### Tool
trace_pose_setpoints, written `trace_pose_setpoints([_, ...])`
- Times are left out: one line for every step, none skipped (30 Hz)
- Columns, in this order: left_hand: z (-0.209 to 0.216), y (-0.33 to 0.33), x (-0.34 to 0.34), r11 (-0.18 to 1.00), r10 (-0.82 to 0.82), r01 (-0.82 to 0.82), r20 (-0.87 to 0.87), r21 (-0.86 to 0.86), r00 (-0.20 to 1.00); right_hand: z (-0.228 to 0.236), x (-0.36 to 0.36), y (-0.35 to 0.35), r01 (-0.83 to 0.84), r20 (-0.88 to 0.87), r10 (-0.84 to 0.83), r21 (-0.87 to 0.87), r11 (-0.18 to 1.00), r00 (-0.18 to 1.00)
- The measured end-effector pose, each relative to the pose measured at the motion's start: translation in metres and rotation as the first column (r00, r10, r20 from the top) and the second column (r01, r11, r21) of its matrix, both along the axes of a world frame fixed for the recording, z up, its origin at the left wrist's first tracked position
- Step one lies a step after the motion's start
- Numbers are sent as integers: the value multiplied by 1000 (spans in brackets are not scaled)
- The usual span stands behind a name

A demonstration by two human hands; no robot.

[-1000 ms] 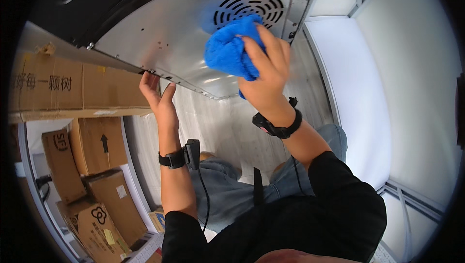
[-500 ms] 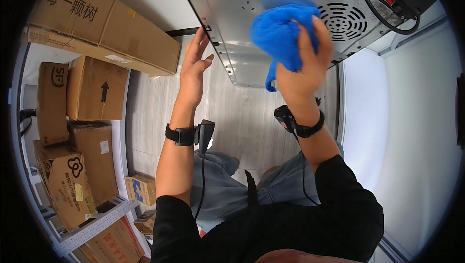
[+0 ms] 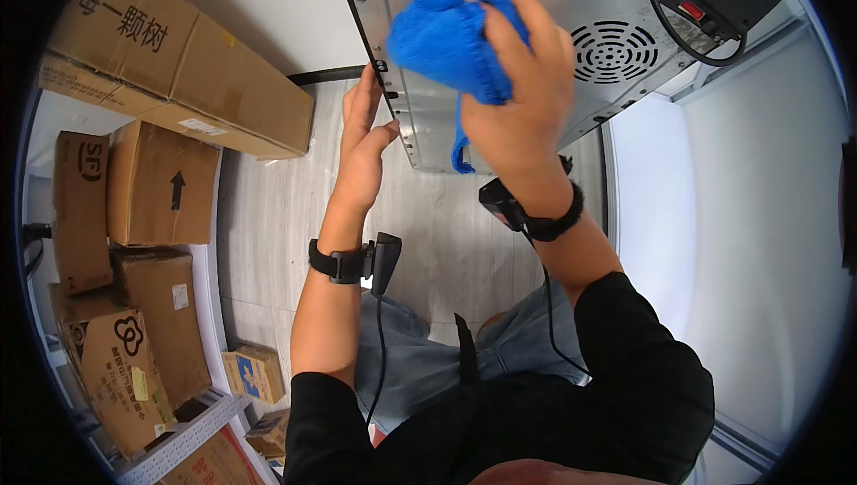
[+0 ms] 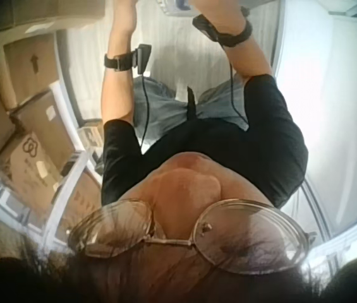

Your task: The person uses a screwdriver to fasten screws into a white metal panel, then wipes a beige and black appliance with a blue cloth. The person continues to wipe the metal panel and reattaches the appliance to the panel using the screwdriver.

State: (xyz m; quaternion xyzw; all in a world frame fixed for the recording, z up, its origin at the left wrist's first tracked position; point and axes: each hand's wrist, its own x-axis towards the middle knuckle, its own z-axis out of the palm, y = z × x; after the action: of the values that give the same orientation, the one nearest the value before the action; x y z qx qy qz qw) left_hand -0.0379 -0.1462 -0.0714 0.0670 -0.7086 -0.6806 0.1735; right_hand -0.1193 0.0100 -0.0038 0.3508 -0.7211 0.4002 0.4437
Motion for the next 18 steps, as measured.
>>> trace_pose_setpoints([0,0,0,999,-15,16,-18,45,1000,6,9,-4,4,56,-5,27,1000,998])
trace_pose_setpoints([-1,0,0,995,-30,33,-35,90,999,3,10,-10,-28,55,26,37,999,998])
trace_pose_setpoints([-2,-1,1,990,-44,51,-54,134,998,-2,9,-16,-59,55,56,48,997,997])
trace_pose_setpoints([-3,-4,2,987,-53,59,-43,153,998,-5,9,-20,-93,56,89,56,994,994])
trace_pose_setpoints([-3,-7,3,983,-62,67,-32,172,998,-4,11,-20,-109,59,107,39,993,993])
trace_pose_setpoints([-3,-8,3,979,-72,75,-22,192,997,-5,9,-17,-84,37,83,27,996,996])
trace_pose_setpoints([1,-6,4,984,-59,63,-29,169,998,-7,5,-12,-64,16,64,15,998,998])
trace_pose_setpoints([1,-7,5,982,-52,58,-36,180,998,-7,2,-7,-44,-6,44,3,999,999])
trace_pose_setpoints([1,-8,5,980,-47,54,-43,190,998,-5,2,-3,-21,-25,20,-7,1000,999])
trace_pose_setpoints([-1,-6,3,977,-47,56,-52,207,998,-3,3,-3,-26,-25,26,26,999,999])
trace_pose_setpoints([-4,-6,2,970,-57,71,-68,230,996,-1,5,-7,-29,-25,30,58,998,999])
trace_pose_setpoints([-6,-9,1,963,-69,88,-83,253,994,1,7,-13,-30,-24,32,90,996,999])
trace_pose_setpoints([-10,-11,-1,955,-84,108,-98,275,992,-6,6,-20,-48,-21,51,136,990,998])
trace_pose_setpoints([-13,-13,0,950,-88,108,-81,293,993,-13,5,-29,-83,-49,88,100,992,995])
trace_pose_setpoints([-15,-15,0,953,-84,100,-70,286,994,-17,4,-27,-97,-36,101,105,990,994])
trace_pose_setpoints([-15,-14,0,954,-75,88,-56,286,996,-20,4,-22,-114,-20,117,116,987,993])
trace_pose_setpoints([-14,-14,1,961,-76,92,-69,260,995,-20,4,-12,-69,-17,71,98,993,997])
trace_pose_setpoints([-13,-11,2,976,-46,60,-70,211,996,-19,3,3,-23,-14,24,79,997,1000])
